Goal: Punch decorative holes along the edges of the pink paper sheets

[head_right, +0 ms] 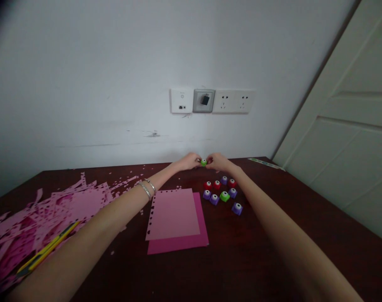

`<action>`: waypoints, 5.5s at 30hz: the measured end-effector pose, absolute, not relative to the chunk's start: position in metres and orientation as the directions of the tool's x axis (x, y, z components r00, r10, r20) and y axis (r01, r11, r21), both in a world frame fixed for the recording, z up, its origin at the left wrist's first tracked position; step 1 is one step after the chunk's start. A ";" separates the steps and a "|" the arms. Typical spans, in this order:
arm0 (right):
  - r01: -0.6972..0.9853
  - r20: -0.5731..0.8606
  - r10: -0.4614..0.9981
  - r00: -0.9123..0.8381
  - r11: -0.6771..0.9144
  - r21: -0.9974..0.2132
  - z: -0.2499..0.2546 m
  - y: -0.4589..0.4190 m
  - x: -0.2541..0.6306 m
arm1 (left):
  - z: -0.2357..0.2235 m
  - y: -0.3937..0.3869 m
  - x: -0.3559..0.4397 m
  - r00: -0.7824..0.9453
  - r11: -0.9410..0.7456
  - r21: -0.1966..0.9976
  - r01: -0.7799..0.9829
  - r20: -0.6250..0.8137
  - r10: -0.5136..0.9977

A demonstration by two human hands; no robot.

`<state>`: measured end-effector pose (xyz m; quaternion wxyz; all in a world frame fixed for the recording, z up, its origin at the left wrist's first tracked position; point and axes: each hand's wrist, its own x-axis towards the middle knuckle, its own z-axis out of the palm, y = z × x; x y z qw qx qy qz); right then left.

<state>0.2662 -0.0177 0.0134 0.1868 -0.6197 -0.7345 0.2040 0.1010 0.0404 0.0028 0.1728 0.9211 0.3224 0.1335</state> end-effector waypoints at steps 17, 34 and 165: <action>0.725 0.078 0.801 -0.593 0.573 -0.382 -0.009 -0.047 0.156 | -0.013 -0.021 -0.028 0.725 -0.659 0.500 0.562 0.085 0.683; 0.696 0.071 0.810 -0.582 0.542 -0.471 -0.015 -0.056 0.159 | -0.013 -0.027 -0.038 0.706 -0.622 0.470 0.626 -0.003 0.708; 0.811 -0.557 0.753 -0.351 -0.053 -0.583 0.012 -0.036 0.143 | 0.004 0.017 -0.016 0.638 -0.194 0.641 0.742 -0.588 0.497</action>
